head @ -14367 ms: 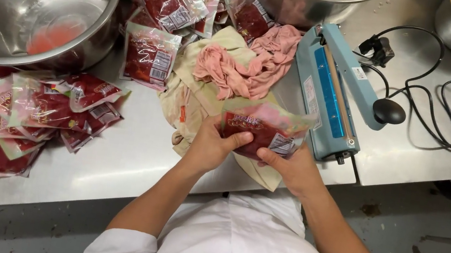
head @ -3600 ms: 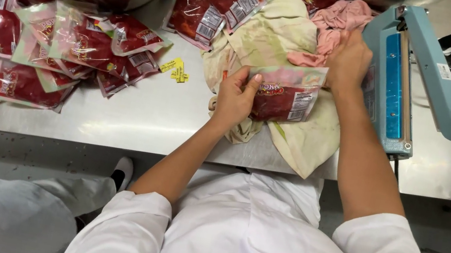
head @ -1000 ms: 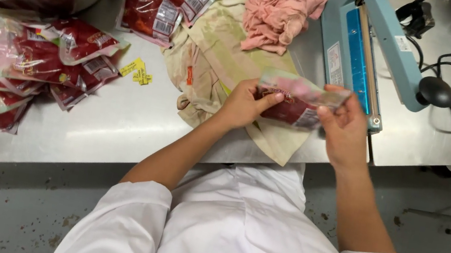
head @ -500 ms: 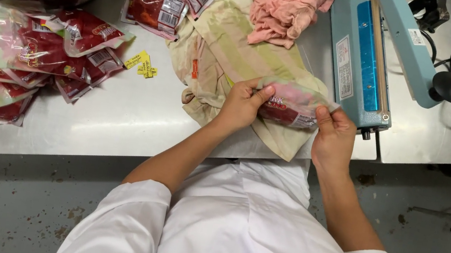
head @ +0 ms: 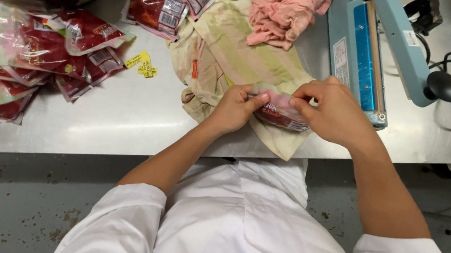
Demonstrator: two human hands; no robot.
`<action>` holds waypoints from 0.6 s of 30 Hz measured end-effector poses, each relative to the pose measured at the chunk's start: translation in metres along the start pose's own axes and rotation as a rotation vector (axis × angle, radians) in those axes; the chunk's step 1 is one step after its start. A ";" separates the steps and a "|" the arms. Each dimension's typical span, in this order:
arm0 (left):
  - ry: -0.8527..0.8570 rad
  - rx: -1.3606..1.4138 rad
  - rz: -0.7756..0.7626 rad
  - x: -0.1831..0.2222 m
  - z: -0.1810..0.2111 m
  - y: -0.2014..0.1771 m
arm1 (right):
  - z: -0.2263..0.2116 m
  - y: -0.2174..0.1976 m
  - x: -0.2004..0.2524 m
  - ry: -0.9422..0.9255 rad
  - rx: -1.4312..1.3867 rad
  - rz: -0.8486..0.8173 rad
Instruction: The person seals bags of food using a heat sealer, wipes each bag with a cloth, and places the sealed bags into a metal bowl.
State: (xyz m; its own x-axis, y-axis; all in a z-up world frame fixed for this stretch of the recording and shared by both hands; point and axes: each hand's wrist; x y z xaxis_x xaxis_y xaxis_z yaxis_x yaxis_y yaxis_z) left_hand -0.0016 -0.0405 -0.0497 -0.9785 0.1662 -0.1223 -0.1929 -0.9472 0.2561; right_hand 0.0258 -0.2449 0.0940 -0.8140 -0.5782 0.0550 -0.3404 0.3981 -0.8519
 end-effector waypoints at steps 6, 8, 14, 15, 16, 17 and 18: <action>0.203 0.187 0.031 -0.018 -0.003 -0.002 | -0.022 -0.006 0.026 0.015 -0.134 0.232; 0.121 0.424 0.000 -0.003 -0.012 0.027 | -0.021 -0.011 0.040 0.025 -0.205 0.281; 0.112 0.218 -0.083 0.003 0.006 0.024 | -0.005 -0.004 0.042 -0.056 -0.286 0.304; 0.221 -0.230 -0.055 -0.002 0.025 0.008 | -0.005 -0.002 0.038 -0.130 -0.256 0.273; 0.221 -0.233 -0.048 -0.008 0.031 -0.002 | -0.006 -0.004 0.030 -0.135 -0.258 0.268; 0.200 -0.306 -0.117 -0.016 0.039 -0.014 | -0.007 -0.006 0.021 -0.198 -0.186 0.223; 0.178 -0.378 -0.186 -0.023 0.047 -0.025 | -0.009 -0.009 0.012 -0.262 -0.113 0.178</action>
State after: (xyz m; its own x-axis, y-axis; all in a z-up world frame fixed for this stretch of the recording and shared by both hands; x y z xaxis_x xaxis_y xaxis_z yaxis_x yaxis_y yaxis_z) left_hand 0.0219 -0.0073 -0.0079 -0.8956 0.3242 -0.3047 -0.2910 -0.9449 -0.1501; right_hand 0.0146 -0.2489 0.1073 -0.7220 -0.6500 -0.2372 -0.2658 0.5771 -0.7722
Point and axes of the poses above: each hand's wrist, its own x-axis away from the middle knuckle, its own y-axis out of the palm, z = x × y, and after that the axes turned 4 degrees about -z, right-handed
